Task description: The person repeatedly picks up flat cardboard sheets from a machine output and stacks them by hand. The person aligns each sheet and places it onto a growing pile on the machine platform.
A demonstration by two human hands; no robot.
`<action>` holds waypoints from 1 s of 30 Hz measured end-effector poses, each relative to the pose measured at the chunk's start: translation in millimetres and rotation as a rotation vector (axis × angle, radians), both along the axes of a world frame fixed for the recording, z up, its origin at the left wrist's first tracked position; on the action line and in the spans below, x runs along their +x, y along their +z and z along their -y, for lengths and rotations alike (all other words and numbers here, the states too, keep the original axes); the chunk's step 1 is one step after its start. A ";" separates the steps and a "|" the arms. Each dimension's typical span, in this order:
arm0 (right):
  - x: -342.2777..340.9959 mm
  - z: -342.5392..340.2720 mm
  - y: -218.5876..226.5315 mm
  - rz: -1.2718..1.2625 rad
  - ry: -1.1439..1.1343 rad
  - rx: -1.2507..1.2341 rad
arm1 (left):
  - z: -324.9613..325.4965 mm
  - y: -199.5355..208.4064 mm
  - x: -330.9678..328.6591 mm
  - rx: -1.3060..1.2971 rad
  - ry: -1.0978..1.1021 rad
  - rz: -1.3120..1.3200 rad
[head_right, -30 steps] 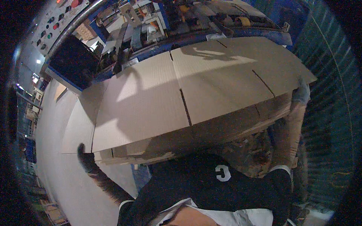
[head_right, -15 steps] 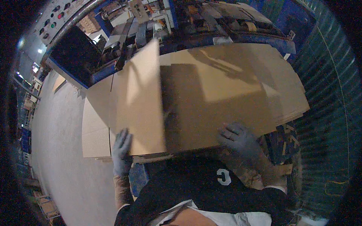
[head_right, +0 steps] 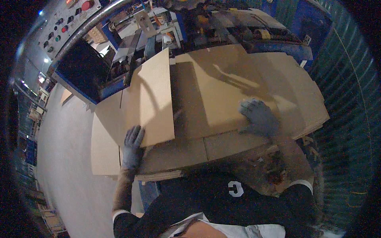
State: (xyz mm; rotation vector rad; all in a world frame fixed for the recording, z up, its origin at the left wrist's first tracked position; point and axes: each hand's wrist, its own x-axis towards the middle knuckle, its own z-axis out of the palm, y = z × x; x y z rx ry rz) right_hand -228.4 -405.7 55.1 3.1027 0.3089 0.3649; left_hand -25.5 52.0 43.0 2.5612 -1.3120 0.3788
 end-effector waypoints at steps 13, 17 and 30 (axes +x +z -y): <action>101.4 43.7 -31.5 0.398 -0.378 0.006 | 53.1 -25.8 147.5 -0.395 0.161 0.211; -43.9 87.2 -50.8 0.559 -0.959 0.347 | -93.2 -38.5 76.1 -0.225 1.162 0.575; -177.8 207.0 -152.6 0.475 -1.207 -0.580 | -187.4 -41.9 27.2 -1.672 1.036 -0.592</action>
